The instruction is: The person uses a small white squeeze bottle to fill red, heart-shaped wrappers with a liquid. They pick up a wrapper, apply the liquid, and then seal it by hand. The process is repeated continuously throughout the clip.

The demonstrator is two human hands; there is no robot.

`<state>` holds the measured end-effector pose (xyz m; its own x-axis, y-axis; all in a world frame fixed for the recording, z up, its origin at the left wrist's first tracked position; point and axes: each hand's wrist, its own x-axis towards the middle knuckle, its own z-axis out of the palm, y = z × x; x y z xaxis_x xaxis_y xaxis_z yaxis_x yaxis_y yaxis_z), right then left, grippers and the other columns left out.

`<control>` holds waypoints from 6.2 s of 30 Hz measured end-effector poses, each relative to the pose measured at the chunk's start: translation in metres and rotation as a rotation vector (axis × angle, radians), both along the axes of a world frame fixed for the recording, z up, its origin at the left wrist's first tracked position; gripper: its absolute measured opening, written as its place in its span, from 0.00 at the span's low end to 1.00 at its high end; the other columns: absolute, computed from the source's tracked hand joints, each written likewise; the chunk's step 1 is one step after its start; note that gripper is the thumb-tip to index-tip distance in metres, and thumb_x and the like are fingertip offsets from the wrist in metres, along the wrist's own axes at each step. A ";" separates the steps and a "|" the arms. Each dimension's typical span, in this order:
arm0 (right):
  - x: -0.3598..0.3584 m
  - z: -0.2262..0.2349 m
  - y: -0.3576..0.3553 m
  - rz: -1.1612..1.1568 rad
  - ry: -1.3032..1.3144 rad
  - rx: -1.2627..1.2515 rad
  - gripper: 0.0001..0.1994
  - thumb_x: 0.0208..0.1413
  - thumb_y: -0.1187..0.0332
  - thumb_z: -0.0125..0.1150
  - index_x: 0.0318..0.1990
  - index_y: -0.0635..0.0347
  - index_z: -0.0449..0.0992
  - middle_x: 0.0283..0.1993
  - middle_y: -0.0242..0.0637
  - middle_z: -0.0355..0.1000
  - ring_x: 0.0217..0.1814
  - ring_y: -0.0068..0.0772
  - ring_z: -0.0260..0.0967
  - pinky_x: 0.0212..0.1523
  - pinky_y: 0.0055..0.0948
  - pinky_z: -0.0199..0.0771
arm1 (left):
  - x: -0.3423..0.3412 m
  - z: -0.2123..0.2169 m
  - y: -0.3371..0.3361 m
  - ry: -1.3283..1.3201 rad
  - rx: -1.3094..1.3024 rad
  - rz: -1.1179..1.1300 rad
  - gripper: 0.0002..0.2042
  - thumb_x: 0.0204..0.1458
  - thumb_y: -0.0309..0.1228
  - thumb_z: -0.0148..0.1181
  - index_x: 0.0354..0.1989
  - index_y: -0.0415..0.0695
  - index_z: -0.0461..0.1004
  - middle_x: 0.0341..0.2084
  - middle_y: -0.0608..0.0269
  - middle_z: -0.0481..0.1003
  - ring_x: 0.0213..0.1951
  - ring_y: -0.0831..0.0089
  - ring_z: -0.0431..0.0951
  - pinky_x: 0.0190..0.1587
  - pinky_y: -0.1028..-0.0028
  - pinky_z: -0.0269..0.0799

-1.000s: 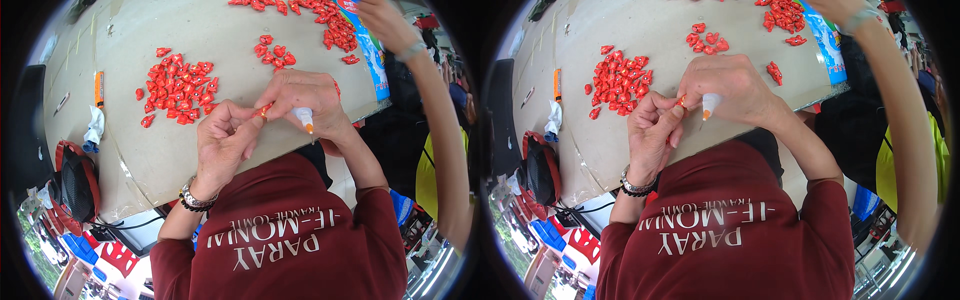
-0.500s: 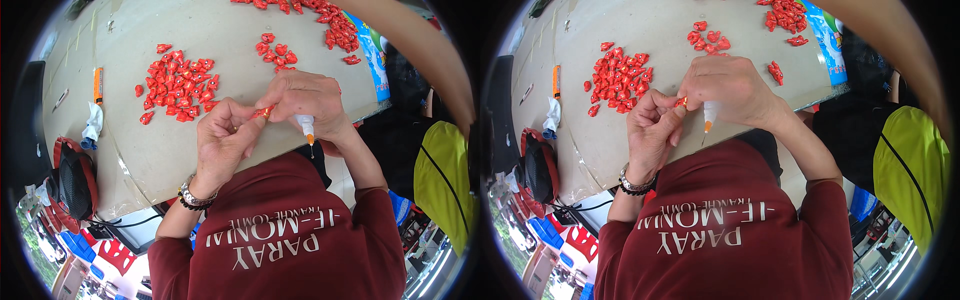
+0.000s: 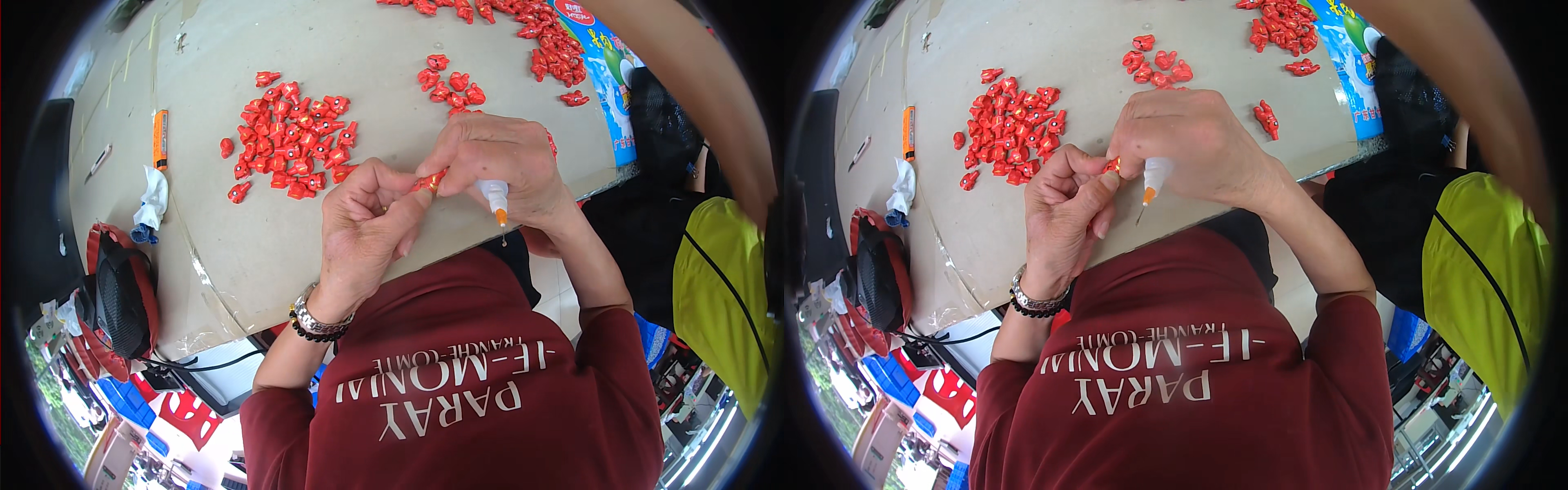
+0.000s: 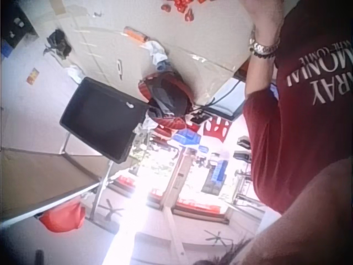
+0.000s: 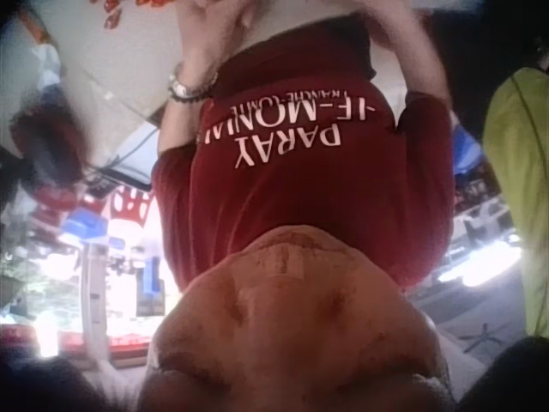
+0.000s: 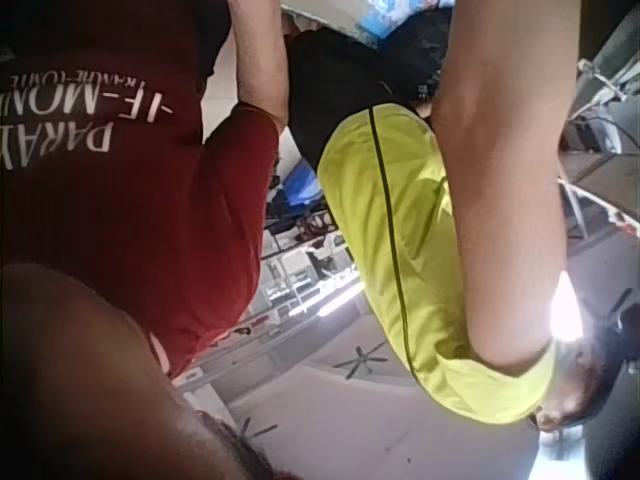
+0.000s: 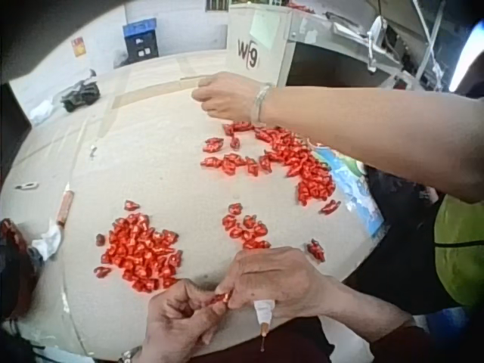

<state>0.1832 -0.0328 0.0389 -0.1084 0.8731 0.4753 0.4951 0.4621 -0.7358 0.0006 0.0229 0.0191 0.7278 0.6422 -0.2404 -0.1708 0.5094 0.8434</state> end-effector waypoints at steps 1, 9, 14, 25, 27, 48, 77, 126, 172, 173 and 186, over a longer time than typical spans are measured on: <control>0.000 0.000 0.000 0.000 0.000 0.003 0.08 0.34 0.78 0.67 0.22 0.58 0.72 0.29 0.36 0.75 0.29 0.32 0.73 0.28 0.26 0.70 | 0.000 0.000 0.000 0.000 -0.002 0.001 0.02 0.53 0.19 0.55 0.32 0.39 0.70 0.14 0.71 0.69 0.13 0.90 0.60 0.13 0.85 0.49; 0.000 0.001 0.002 0.001 -0.004 -0.001 0.07 0.36 0.78 0.66 0.22 0.59 0.72 0.27 0.35 0.75 0.28 0.31 0.72 0.26 0.25 0.69 | 0.000 -0.002 0.001 -0.019 -0.021 -0.007 0.02 0.54 0.19 0.55 0.32 0.39 0.70 0.14 0.71 0.68 0.12 0.90 0.60 0.13 0.84 0.48; 0.000 0.001 0.003 0.002 -0.014 0.003 0.07 0.35 0.78 0.66 0.22 0.59 0.72 0.27 0.35 0.75 0.27 0.30 0.72 0.26 0.25 0.68 | 0.000 -0.001 0.001 -0.015 -0.038 -0.006 0.02 0.54 0.19 0.55 0.32 0.38 0.70 0.14 0.71 0.68 0.12 0.89 0.60 0.13 0.84 0.48; 0.002 0.001 0.007 -0.029 0.102 -0.200 0.10 0.39 0.73 0.70 0.31 0.62 0.78 0.30 0.34 0.77 0.32 0.30 0.75 0.33 0.26 0.74 | -0.006 0.008 0.010 0.052 -0.199 -0.022 0.09 0.59 0.33 0.52 0.34 0.39 0.71 0.22 0.65 0.75 0.12 0.86 0.62 0.11 0.84 0.48; 0.001 -0.002 0.006 -0.024 0.111 -0.185 0.10 0.38 0.74 0.71 0.31 0.62 0.78 0.30 0.34 0.77 0.32 0.30 0.75 0.33 0.26 0.74 | -0.007 0.008 0.010 0.063 -0.199 -0.041 0.11 0.60 0.35 0.52 0.34 0.39 0.71 0.23 0.64 0.75 0.12 0.85 0.63 0.11 0.84 0.49; -0.001 -0.005 0.004 -0.142 0.104 -0.019 0.08 0.41 0.76 0.68 0.33 0.61 0.79 0.29 0.33 0.76 0.28 0.27 0.74 0.28 0.23 0.72 | -0.001 0.013 0.000 0.199 0.160 -0.024 0.09 0.61 0.30 0.46 0.38 0.36 0.70 0.26 0.61 0.73 0.14 0.84 0.63 0.16 0.84 0.56; 0.022 0.015 -0.055 -0.540 0.966 -0.309 0.08 0.46 0.74 0.67 0.32 0.60 0.73 0.27 0.32 0.72 0.26 0.20 0.68 0.27 0.21 0.69 | 0.057 0.044 -0.003 0.258 0.925 -0.047 0.19 0.44 0.29 0.68 0.44 0.37 0.71 0.20 0.63 0.77 0.21 0.82 0.75 0.23 0.81 0.68; -0.030 -0.001 -0.025 -0.276 0.882 -0.332 0.07 0.51 0.72 0.65 0.32 0.66 0.74 0.25 0.35 0.73 0.20 0.18 0.67 0.21 0.17 0.68 | 0.011 0.011 -0.015 0.037 0.555 0.150 0.07 0.61 0.27 0.49 0.39 0.35 0.70 0.20 0.69 0.71 0.17 0.88 0.63 0.19 0.85 0.57; -0.075 0.027 -0.012 0.073 0.894 -0.266 0.08 0.57 0.66 0.49 0.39 0.60 0.69 0.46 0.46 0.69 0.49 0.36 0.67 0.51 0.36 0.66 | -0.046 0.023 -0.036 -0.287 -0.261 0.170 0.11 0.60 0.39 0.49 0.38 0.44 0.66 0.33 0.60 0.73 0.17 0.79 0.65 0.11 0.84 0.51; -0.081 0.033 -0.003 0.133 0.824 -0.265 0.08 0.57 0.66 0.48 0.38 0.60 0.69 0.49 0.49 0.69 0.53 0.38 0.67 0.55 0.39 0.64 | -0.049 0.029 -0.037 -0.261 -0.228 0.192 0.11 0.60 0.39 0.51 0.37 0.44 0.66 0.32 0.61 0.73 0.17 0.80 0.65 0.11 0.84 0.51; -0.142 0.050 0.183 0.309 -0.144 -0.132 0.17 0.58 0.68 0.48 0.54 0.57 0.71 0.58 0.39 0.67 0.62 0.36 0.60 0.61 0.33 0.58 | -0.135 0.024 -0.009 -0.220 0.032 0.636 0.13 0.59 0.40 0.53 0.38 0.42 0.67 0.22 0.69 0.67 0.15 0.85 0.62 0.13 0.86 0.51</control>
